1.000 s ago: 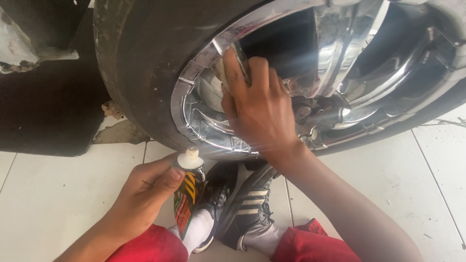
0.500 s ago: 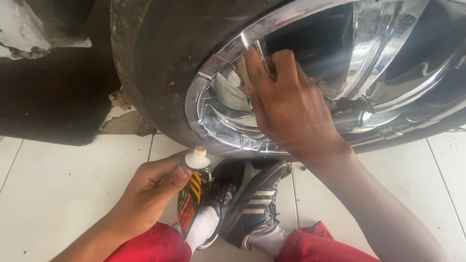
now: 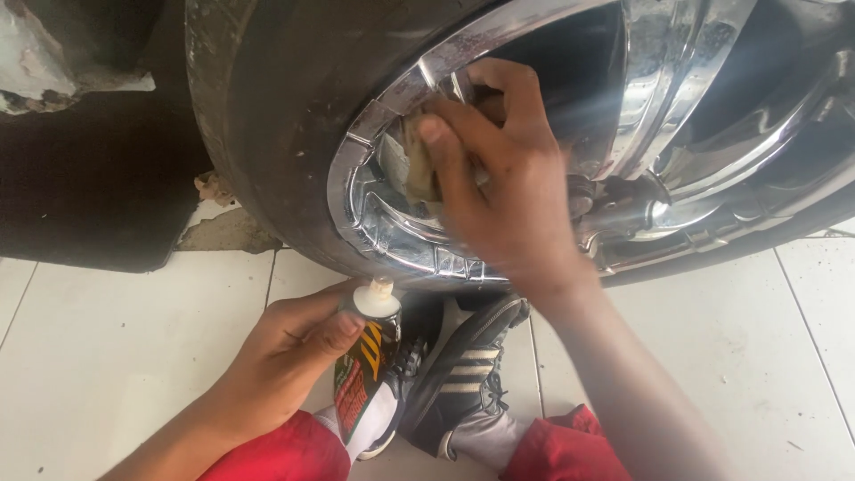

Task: Cleaning and polishing a chrome car rim using a rag and polishing paste.

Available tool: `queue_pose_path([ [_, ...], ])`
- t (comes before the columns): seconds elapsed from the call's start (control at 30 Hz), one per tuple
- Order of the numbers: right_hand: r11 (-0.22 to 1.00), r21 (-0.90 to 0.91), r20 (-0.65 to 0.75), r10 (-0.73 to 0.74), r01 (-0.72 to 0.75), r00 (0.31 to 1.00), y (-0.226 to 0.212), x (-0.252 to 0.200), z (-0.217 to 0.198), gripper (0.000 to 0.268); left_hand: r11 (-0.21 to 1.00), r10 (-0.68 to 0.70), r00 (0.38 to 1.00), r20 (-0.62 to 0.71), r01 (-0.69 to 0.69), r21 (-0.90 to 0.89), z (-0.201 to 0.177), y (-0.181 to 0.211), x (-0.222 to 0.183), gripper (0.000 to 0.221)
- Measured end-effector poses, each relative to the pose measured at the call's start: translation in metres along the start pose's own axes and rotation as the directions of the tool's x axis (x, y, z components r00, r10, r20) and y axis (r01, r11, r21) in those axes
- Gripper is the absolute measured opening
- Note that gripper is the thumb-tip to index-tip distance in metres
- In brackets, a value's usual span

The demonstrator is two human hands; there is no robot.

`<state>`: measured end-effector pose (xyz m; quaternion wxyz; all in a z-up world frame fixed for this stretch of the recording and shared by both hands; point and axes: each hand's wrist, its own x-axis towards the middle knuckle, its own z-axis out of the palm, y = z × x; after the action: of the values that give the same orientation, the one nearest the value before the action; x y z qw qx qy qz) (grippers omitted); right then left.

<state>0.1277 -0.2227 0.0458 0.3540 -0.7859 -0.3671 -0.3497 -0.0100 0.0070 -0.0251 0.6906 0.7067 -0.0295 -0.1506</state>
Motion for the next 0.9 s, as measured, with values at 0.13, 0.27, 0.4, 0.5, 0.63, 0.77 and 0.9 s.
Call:
queue_pose_path([
  [0.13,0.968,0.210,-0.135,0.168,-0.137,0.977,0.005,0.000,0.026,0.010,1.000,0.007,1.000,0.022,-0.006,-0.029,0.008,0.021,0.001,0.057],
  [0.27,0.899,0.355,-0.136,0.323,-0.258,0.937,-0.001,0.012,0.027,0.013,0.997,0.047,0.999,0.026,-0.046,-0.066,0.001,0.015,-0.001,0.055],
  [0.4,0.785,0.469,-0.032,0.473,-0.404,0.881,-0.012,0.034,0.013,0.033,0.998,0.023,0.999,0.029,-0.021,-0.063,-0.005,0.012,-0.004,0.054],
  [0.5,0.852,0.307,-0.032,0.454,-0.424,0.890,-0.014,0.038,0.017,0.024,0.997,0.028,0.999,0.029,-0.026,-0.069,-0.006,0.014,-0.005,0.052],
  [0.63,0.935,0.187,-0.128,0.328,-0.302,0.936,0.000,0.020,0.030,0.012,0.987,0.061,0.997,0.049,-0.053,-0.153,-0.007,0.014,-0.005,0.052],
  [0.77,0.986,0.025,-0.228,0.164,-0.163,0.960,0.007,0.006,0.043,0.025,0.994,0.088,0.996,0.031,-0.086,-0.064,-0.004,0.020,-0.007,0.053],
  [0.9,0.985,-0.065,-0.260,0.136,-0.158,0.956,0.006,0.006,0.044,0.040,0.996,0.077,0.996,0.047,-0.075,-0.037,0.001,0.025,-0.004,0.055],
])
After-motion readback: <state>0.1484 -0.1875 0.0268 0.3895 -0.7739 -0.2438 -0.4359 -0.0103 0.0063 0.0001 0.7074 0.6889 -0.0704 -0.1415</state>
